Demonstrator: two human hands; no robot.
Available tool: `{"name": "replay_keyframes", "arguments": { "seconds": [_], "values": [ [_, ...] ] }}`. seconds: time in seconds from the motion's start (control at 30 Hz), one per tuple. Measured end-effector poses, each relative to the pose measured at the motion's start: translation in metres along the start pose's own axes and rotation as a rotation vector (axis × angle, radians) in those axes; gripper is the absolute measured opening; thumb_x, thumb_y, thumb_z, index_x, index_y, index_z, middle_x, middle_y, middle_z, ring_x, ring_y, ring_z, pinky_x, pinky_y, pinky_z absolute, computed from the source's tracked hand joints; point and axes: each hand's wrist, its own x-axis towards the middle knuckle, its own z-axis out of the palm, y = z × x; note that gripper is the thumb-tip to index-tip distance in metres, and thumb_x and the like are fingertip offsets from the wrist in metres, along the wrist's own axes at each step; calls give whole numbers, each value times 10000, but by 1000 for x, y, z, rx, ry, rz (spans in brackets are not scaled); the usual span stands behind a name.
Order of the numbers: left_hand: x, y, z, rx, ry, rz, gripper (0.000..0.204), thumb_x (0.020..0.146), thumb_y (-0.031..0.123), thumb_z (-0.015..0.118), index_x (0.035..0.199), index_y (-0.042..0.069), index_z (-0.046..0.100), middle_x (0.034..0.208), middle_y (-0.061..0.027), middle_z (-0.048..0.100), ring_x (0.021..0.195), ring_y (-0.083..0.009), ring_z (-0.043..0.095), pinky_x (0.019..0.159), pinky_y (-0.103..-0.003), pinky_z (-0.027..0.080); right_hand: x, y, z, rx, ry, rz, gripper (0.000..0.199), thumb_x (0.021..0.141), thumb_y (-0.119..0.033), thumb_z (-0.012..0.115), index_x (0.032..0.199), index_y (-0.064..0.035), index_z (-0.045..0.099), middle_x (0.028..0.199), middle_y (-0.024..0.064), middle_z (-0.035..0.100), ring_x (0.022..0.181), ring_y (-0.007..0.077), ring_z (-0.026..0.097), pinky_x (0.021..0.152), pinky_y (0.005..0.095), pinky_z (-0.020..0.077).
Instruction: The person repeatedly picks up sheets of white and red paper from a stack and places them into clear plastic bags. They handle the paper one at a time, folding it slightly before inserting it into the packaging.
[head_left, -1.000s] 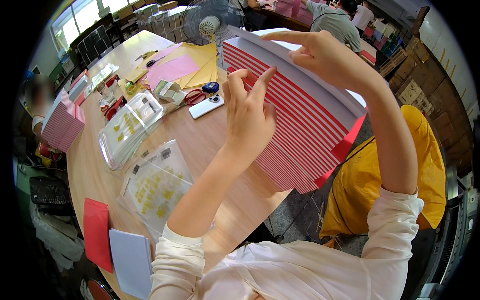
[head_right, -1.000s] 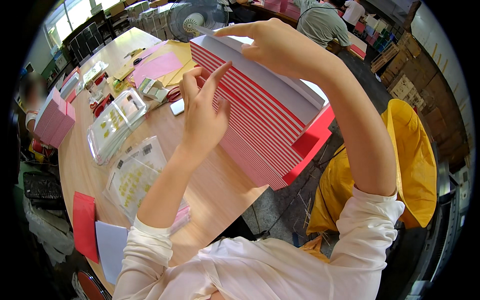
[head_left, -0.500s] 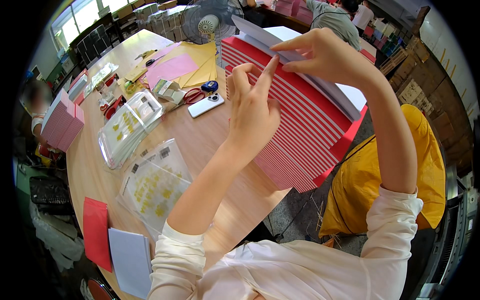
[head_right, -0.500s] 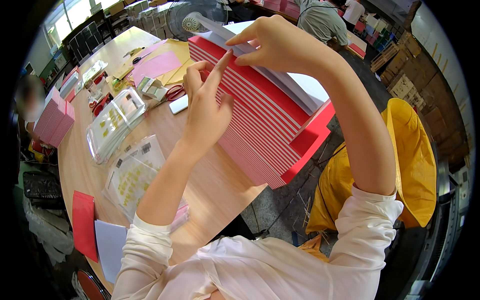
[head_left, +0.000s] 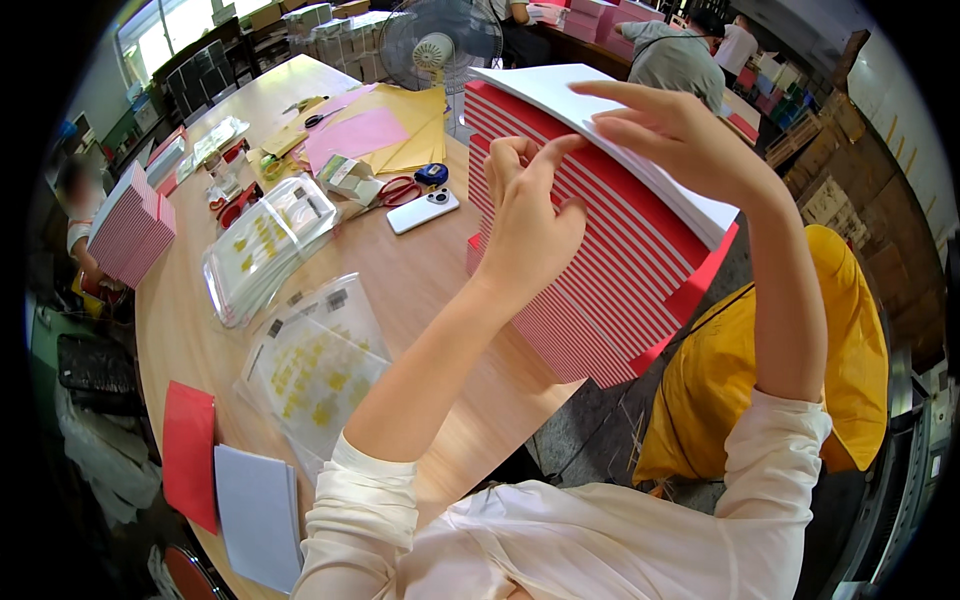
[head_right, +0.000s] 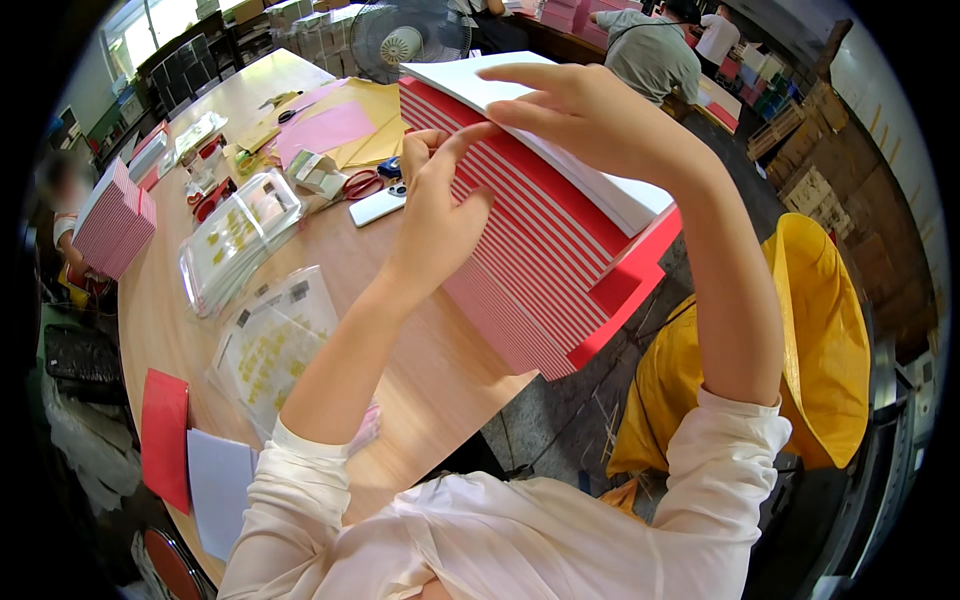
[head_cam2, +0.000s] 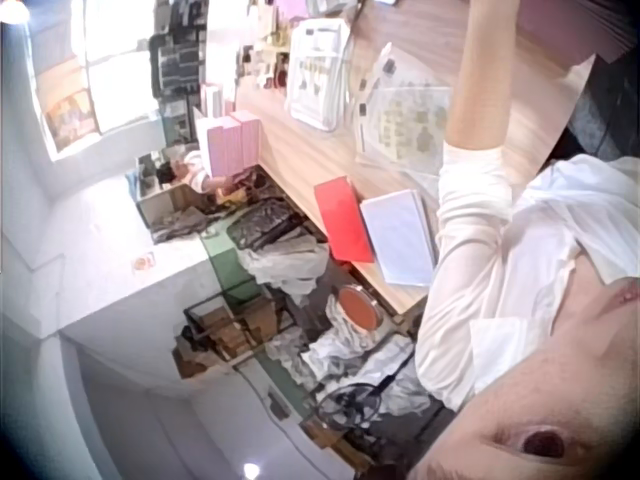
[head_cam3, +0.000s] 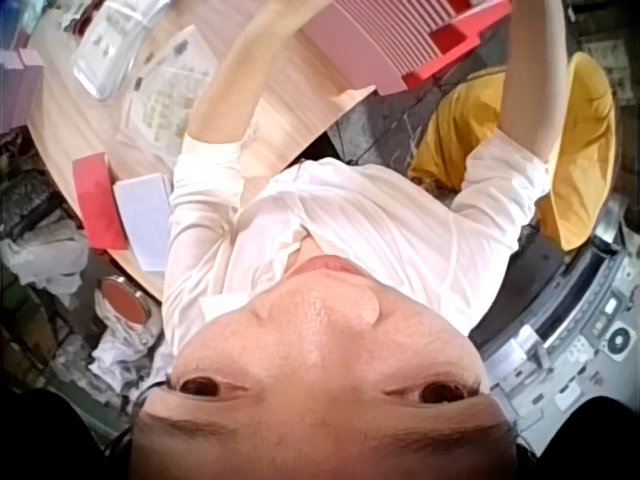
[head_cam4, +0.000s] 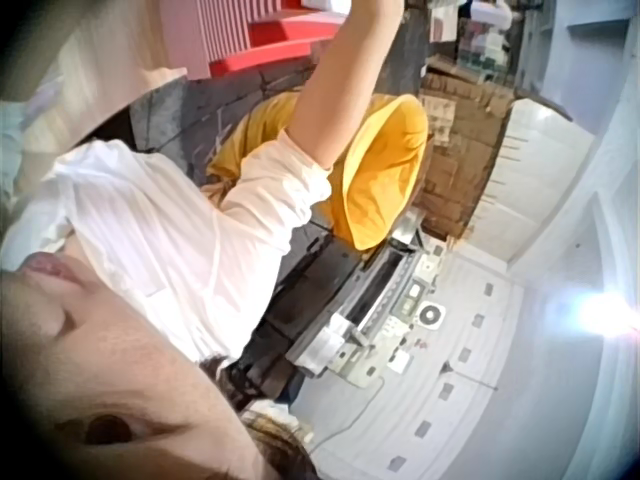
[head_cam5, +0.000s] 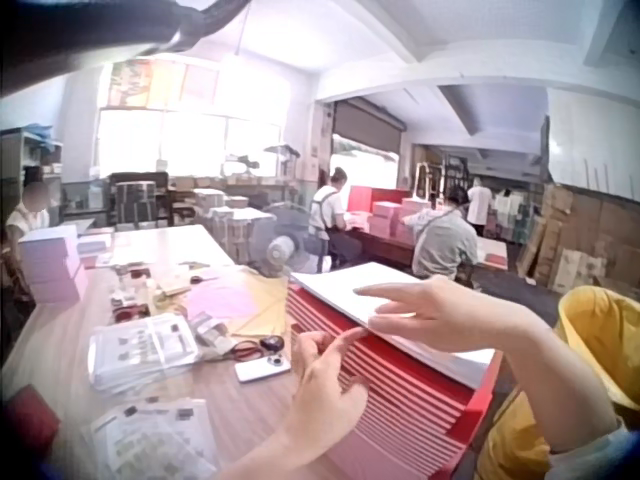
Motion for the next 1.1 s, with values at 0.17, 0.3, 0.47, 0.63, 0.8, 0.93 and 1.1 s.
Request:
{"name": "replay_keyframes", "arguments": {
  "seconds": [0.17, 0.3, 0.47, 0.63, 0.8, 0.93, 1.1],
  "values": [
    [-2, 7, -7, -198, -128, -160, 570, 765, -18, 567, 1334, -11, 531, 1079, -80, 413, 979, -145, 428, 884, -242, 393, -59, 29, -8, 22, 44, -248, 993, 663, -757, 661, 1334, -34, 546, 1344, 159, 562, 1315, 313, 470, 1137, 489, 275],
    [6, 21, -5, -574, -166, -356, 618, 773, -33, 525, 1381, -94, 433, 1091, -70, 445, 864, -83, 465, 789, -214, 420, -93, 33, 8, -120, 249, -307, 722, 726, -476, 705, 1271, -14, 599, 1270, 183, 612, 1284, 339, 505, 1129, 521, 285],
    [16, 35, -12, -910, -234, -460, 661, 775, -45, 497, 1408, -144, 335, 921, -48, 519, 809, -77, 480, 777, -206, 418, -95, 35, 14, -66, 375, -327, 543, 716, -132, 653, 1244, -12, 614, 1222, 161, 645, 1144, 315, 618, 1088, 460, 384],
    [22, 48, -19, -942, -241, -496, 674, 769, -50, 492, 1414, -146, 321, 870, -35, 525, 792, -71, 469, 784, -186, 394, -92, 25, 11, 81, 373, -279, 532, 716, -40, 585, 1244, 23, 604, 1196, 162, 660, 1085, 273, 655, 1047, 387, 414],
    [29, 54, -20, -991, -242, -514, 672, 757, -61, 508, 1403, -145, 344, 850, -24, 516, 805, -67, 459, 783, -182, 379, -92, 29, 16, 144, 440, -197, 412, 789, 11, 613, 1200, -3, 642, 1107, 149, 695, 999, 203, 679, 929, 323, 478],
    [30, 53, -19, -960, -199, -530, 681, 751, -57, 541, 1400, -143, 353, 888, -30, 522, 840, -82, 466, 803, -208, 396, -82, 36, 21, -169, 686, -235, 282, 853, 39, 631, 1114, -45, 698, 971, 112, 719, 839, 143, 674, 772, 261, 514],
    [29, 15, -39, 33, 333, -103, 956, 709, 285, 831, 1428, -29, 286, 1259, -185, 399, 1141, -237, 427, 979, -358, 408, -87, 7, -10, -243, 895, -374, 248, 858, 6, 665, 1101, -29, 701, 840, 65, 695, 704, 94, 607, 661, 214, 475]
  ]
}}
